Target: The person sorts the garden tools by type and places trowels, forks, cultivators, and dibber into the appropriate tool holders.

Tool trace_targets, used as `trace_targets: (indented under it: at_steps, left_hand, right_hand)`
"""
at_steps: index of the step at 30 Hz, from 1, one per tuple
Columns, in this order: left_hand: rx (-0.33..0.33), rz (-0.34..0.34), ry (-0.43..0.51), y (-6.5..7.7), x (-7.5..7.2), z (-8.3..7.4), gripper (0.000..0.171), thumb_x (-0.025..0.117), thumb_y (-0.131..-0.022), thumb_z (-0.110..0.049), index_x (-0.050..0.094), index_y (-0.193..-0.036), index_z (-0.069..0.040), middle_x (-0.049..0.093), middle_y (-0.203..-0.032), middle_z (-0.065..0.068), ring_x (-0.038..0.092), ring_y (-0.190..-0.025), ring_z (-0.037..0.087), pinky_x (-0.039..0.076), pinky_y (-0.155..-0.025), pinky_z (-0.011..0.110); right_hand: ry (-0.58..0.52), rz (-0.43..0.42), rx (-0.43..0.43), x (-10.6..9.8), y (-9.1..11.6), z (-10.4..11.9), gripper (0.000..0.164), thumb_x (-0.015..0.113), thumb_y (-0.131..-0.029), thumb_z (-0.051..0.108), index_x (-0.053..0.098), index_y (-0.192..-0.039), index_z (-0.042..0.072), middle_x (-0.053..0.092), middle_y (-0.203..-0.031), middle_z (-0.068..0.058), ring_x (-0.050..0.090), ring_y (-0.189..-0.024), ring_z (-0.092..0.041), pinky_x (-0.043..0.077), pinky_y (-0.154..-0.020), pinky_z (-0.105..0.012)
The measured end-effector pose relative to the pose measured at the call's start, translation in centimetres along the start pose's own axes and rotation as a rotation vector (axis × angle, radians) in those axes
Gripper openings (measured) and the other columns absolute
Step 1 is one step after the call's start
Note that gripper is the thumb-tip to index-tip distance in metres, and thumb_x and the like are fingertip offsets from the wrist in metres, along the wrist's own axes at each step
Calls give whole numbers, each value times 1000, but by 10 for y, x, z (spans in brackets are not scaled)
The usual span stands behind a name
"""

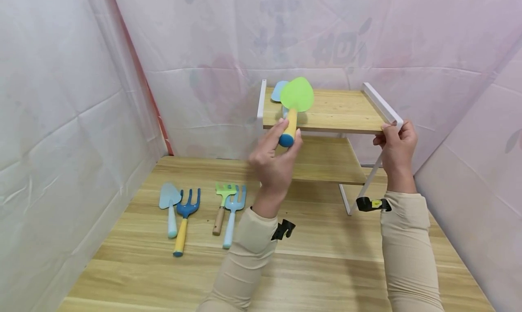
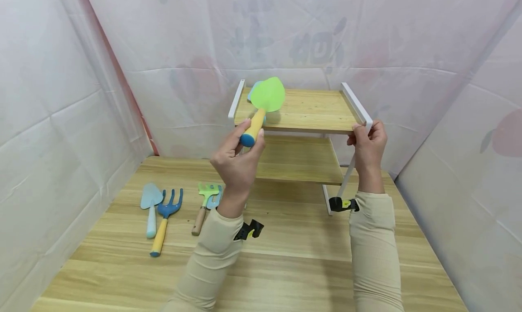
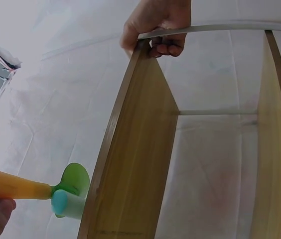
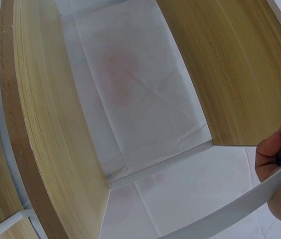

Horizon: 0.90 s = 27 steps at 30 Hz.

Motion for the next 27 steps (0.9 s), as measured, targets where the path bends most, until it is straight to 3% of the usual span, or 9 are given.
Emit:
trace_targets:
  at_steps: [4,16,27]
  left_hand:
    - [8,36,3,-1,10,-1,23,76,-71,0,70,-91,9,68,-91,21,66,-89,24,50,-80,26]
    - [60,97,-104,-1,40,2,21,76,-72,-3,71,-90,6,69,-88,17,66,-89,21,46,-81,19]
    - [105,171,-254,-7,70,-2,21,75,-70,-9,73,-90,-1,71,-86,8,67,-81,13,44,-69,8]
  right_hand:
    - [-16,1,0,2,0,0,13,51,-84,-6,44,-77,2,51,-66,-11,50,-44,-15,44,-43,-20]
    - [-13,-2,-21,3,-4,-1,14,50,-83,-8,45,-77,3,52,-63,-10,49,-43,-14,43,-42,-20]
    - [-16,-14,-18,-1,-5,-2,14,50,-84,-8,44,-76,2,50,-63,-10,48,-43,-14,43,-41,-20]
Point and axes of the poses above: each hand's wrist, its own y-axis away from the middle knuckle, its own x-axis out of the palm, z = x × y, the point moved 10 cm from there along -y, towards the middle knuckle
